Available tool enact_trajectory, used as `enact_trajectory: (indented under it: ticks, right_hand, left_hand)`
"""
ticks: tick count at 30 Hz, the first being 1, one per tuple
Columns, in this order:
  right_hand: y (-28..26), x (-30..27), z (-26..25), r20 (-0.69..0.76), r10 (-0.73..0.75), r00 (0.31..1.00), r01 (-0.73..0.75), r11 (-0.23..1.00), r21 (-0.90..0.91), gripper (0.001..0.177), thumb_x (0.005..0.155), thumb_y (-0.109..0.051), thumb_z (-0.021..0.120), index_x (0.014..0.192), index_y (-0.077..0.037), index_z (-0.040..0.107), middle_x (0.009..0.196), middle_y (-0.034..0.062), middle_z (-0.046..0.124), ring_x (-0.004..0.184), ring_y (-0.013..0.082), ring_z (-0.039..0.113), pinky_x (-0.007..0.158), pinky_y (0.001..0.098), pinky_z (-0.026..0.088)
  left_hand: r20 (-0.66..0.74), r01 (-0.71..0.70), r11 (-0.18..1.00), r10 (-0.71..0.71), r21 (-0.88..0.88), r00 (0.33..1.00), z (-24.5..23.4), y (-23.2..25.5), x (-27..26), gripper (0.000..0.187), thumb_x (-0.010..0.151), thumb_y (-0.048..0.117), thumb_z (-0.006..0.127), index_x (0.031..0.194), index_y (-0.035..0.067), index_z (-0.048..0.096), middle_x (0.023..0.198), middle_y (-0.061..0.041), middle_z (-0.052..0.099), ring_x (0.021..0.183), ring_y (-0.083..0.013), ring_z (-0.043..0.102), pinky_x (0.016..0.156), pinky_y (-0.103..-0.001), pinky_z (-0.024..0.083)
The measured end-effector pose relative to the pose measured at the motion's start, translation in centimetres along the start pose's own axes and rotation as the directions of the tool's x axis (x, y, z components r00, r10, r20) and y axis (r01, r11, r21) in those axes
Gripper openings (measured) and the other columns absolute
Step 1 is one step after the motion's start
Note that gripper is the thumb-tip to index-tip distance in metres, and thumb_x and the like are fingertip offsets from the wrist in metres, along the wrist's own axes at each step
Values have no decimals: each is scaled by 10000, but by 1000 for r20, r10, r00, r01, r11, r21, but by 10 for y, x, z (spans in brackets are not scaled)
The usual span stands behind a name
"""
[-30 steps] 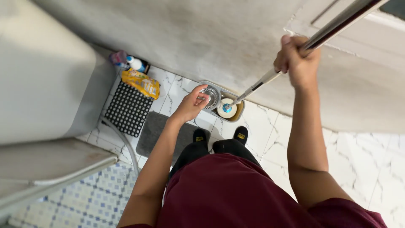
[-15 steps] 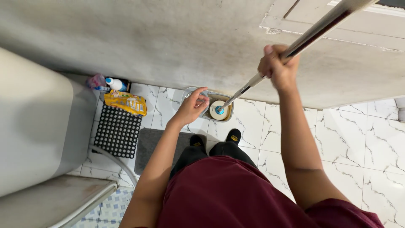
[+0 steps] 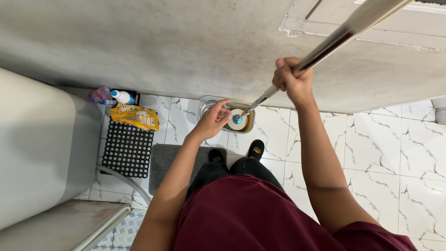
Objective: The person mops a tiled floor with a spin mop, then wrings the mop in a bucket. They open a washing machine, retrieve a brown garment, and hang it on a hanger placed on the machine lid.
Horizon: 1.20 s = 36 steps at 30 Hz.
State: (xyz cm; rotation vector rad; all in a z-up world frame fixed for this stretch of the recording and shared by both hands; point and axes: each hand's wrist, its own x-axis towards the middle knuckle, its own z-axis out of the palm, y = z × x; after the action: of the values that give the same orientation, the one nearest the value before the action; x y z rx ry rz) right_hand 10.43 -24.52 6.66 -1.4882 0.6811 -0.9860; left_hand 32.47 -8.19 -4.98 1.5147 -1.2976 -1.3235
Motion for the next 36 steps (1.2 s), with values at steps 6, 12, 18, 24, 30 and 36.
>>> enact_trajectory:
  ticks: [6, 12, 18, 24, 30, 36]
  right_hand:
    - [16, 1, -8, 52, 9, 999, -3, 995, -100, 350, 1070, -102, 637, 772, -59, 460, 666, 44, 547, 608, 145, 571, 646, 321, 531]
    - [-46, 16, -20, 11, -303, 953, 303, 952, -34, 189, 1117, -54, 696, 1038, 8, 536, 979, 112, 662, 892, 202, 697, 829, 346, 589]
    - [-120, 42, -40, -183, -520, 834, 475, 846, -240, 136, 1145, -27, 615, 1070, 36, 520, 927, 85, 603, 837, 163, 595, 758, 312, 506]
    - [-128, 51, -38, -313, -489, 814, 433, 871, -233, 340, 1158, -61, 597, 844, 16, 492, 676, 59, 501, 545, 150, 446, 520, 300, 336]
    - [-134, 57, -34, -220, -658, 721, 484, 704, -519, 431, 1149, -168, 629, 780, -42, 445, 629, 29, 420, 522, 131, 371, 503, 282, 215]
    - [-139, 52, -24, -260, -561, 786, 505, 825, -254, 461, 1112, -289, 730, 822, -26, 487, 693, 13, 490, 582, 105, 438, 546, 270, 308]
  left_hand:
    - [25, -39, 998, 38, 52, 999, 0, 39, 13, 578, 960, 278, 654, 1491, 185, 447, 1265, -74, 690, 1156, -209, 688, 941, -383, 558]
    - [45, -214, 977, 212, 24, 976, 4, 116, 34, 624, 972, 351, 693, 1518, 193, 435, 1412, -97, 619, 1356, -242, 568, 1079, -458, 487]
    - [8, -577, 816, 577, -36, 817, 26, 195, 72, 868, 961, 494, 756, 1630, 189, 295, 1596, -121, 504, 1500, -276, 495, 1201, -528, 442]
    - [-133, -776, 594, 769, -212, 625, 39, 282, 105, 646, 937, 405, 866, 1348, 94, 477, 1281, -116, 566, 1156, -233, 591, 1032, -410, 524]
    - [-47, -759, 580, 785, -294, 618, 49, 318, 113, 342, 909, 332, 870, 1025, 71, 681, 803, -47, 660, 708, -148, 680, 678, -298, 550]
    - [-187, -853, 375, 867, -363, 461, 54, 305, 121, 305, 986, 172, 771, 1194, 90, 562, 1009, -13, 673, 912, -112, 701, 812, -251, 577]
